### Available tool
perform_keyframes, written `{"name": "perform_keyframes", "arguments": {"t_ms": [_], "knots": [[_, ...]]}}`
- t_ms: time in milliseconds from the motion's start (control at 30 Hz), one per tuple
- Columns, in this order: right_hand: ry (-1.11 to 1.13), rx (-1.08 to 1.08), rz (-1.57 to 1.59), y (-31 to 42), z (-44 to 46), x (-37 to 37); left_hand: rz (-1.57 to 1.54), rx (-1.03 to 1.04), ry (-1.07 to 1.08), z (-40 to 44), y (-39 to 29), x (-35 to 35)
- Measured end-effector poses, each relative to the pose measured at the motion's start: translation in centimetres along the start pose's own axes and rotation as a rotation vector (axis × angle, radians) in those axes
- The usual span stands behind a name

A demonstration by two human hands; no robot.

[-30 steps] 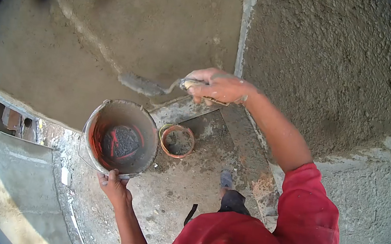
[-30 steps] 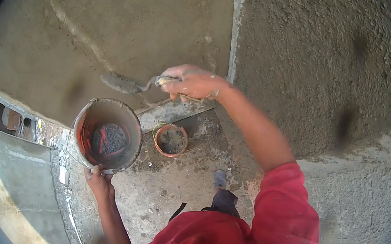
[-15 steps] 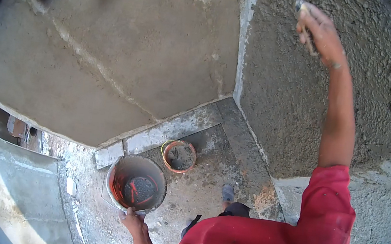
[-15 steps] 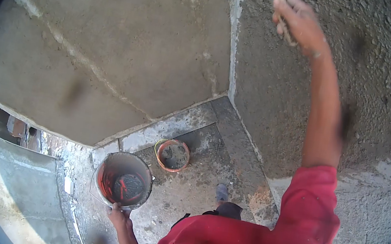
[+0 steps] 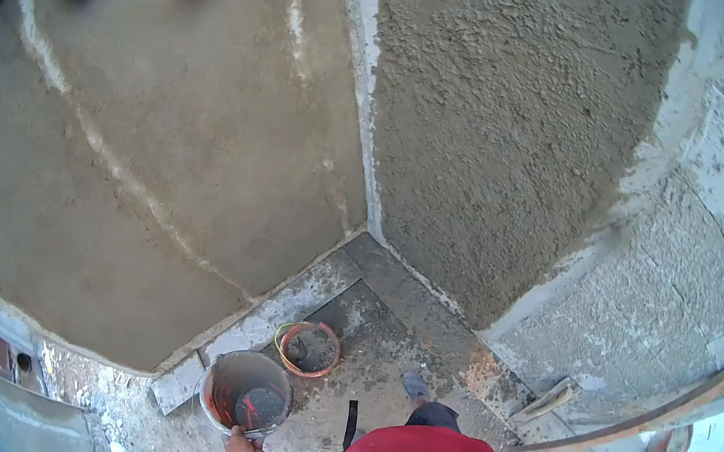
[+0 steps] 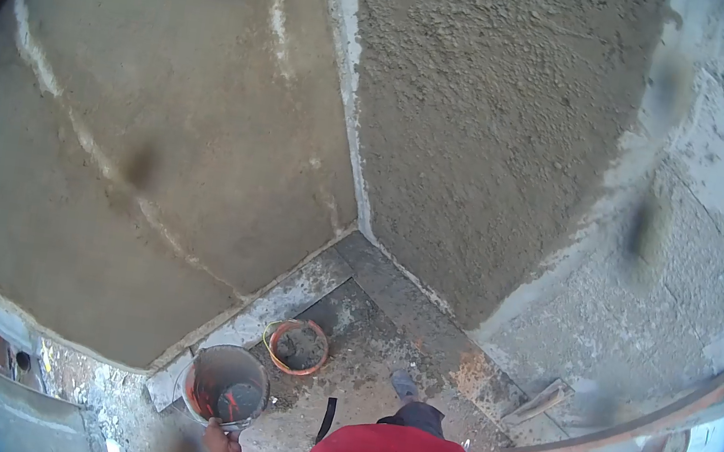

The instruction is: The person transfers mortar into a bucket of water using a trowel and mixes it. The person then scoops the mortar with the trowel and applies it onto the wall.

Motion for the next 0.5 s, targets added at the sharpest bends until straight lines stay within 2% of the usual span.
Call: {"name": "perform_keyframes", "arguments": {"t_ms": [67,133,167,200,267,300,333,367,400,433,467,500], "knots": [[0.014,0.183,0.176,-8.5,-3.6,4.8,0.005,-0.067,0.025,3.9,-0.4,-0.8],[-0.012,0.279,0.249,-14.7,-4.0,10.0,0.095,-0.122,-0.008,6.3,-1.8,-0.9],[-0.045,0.276,0.262,-16.1,-3.8,12.3,0.066,-0.115,0.123,10.6,-1.0,-1.9],[-0.107,0.218,0.261,-16.1,-2.9,14.1,0.162,-0.058,0.111,10.3,-2.4,-1.7],[-0.294,0.015,0.283,-10.1,-3.9,12.6,0.343,0.067,0.125,7.8,-2.7,0.6],[-0.385,-0.087,0.280,-6.7,-5.4,11.4,0.282,0.052,0.397,5.2,-2.2,2.6],[-0.473,-0.259,0.353,-2.1,-12.1,7.3,0.366,-0.115,0.419,5.6,-0.4,4.8],[-0.650,-0.363,0.435,1.3,-10.4,7.8,0.575,-0.061,0.392,1.0,0.9,6.1],[-0.708,-0.490,0.508,4.9,-15.4,4.9,0.783,-0.016,0.368,-4.8,1.9,7.5],[-0.649,-0.591,0.631,8.5,-18.2,3.4,0.861,-0.124,0.666,-10.0,3.5,8.0],[-0.708,-0.668,0.560,11.7,-21.2,2.1,1.015,-0.180,0.900,-14.2,5.4,8.2],[-0.695,-0.853,0.644,14.2,-23.8,0.9,1.063,-0.199,1.045,-19.0,7.4,8.0]]}}
Point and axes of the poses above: each hand's wrist, its own z-axis towards the middle knuckle, its own x-axis out of the palm, y = z × x, the point moved 2 cm from there along z, towards the middle knuckle, and after that the axes turned 11 degrees about -y, right-handed, at the moved point
